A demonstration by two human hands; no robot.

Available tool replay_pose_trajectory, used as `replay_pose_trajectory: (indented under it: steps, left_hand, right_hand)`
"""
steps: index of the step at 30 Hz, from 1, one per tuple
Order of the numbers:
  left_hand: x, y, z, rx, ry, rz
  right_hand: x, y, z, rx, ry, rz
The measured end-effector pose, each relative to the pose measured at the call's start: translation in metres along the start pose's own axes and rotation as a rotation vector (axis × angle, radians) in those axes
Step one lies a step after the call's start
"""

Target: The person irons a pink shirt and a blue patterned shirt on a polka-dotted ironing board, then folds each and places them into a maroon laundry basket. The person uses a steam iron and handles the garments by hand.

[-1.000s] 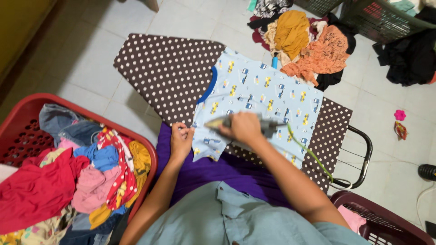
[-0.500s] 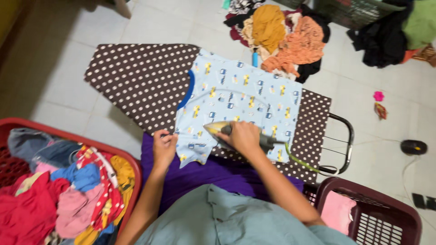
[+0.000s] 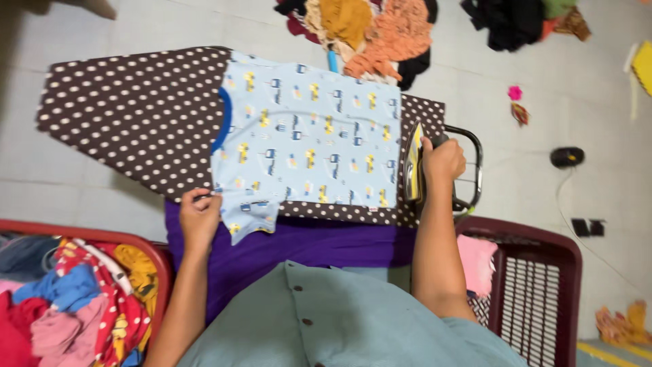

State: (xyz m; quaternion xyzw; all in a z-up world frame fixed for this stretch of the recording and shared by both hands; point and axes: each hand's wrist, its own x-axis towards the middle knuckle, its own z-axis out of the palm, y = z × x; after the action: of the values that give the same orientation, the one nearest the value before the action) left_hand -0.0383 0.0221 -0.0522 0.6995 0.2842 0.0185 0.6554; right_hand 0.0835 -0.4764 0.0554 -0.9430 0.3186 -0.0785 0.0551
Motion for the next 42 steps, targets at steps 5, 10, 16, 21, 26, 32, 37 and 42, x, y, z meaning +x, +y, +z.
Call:
replay_pose_trajectory:
  steps: [5, 10, 16, 21, 26, 32, 37, 42]
  left_hand:
    - [-0.004, 0.039, 0.002, 0.378, -0.066, -0.078]
    - [0.018, 0.025, 0.008, 0.245, -0.243, -0.051]
    - [0.017, -0.002, -0.01, 0.132, -0.344, -0.181]
    - [-0.023, 0.027, -0.034, 0.749, -0.448, -0.147]
    - [-0.049, 0.079, -0.027, 1.388, -0.258, 0.053]
    - [-0.016, 0.13, 0.038, 1.123, -0.257, 0.526]
    - [0.053, 0.143, 0.127, 0.919, -0.36, 0.867]
    - [0.1, 0.135, 0.249, 0.805, -0.482, 1.058]
  right_hand:
    - [-0.014, 0.02, -0.009, -0.125, 0.306, -0.393]
    - [-0.108, 0.028, -0.006, -0.078, -0.227, -0.842]
    - [-0.149, 0.052, -0.007, 0.191, -0.168, -0.735]
    - [-0.159, 0.058, -0.035, 0.052, -0.259, -0.72]
    - [-0.082, 0.049, -0.047, -0.124, 0.203, -0.442]
    - [0.001, 0.01, -0.032, 0.141, -0.095, -0.029]
    - [-0.026, -0.012, -0.075, 0.213, -0.142, -0.078]
    - [-0.107, -0.066, -0.06, -0.04, -0.433, -0.756]
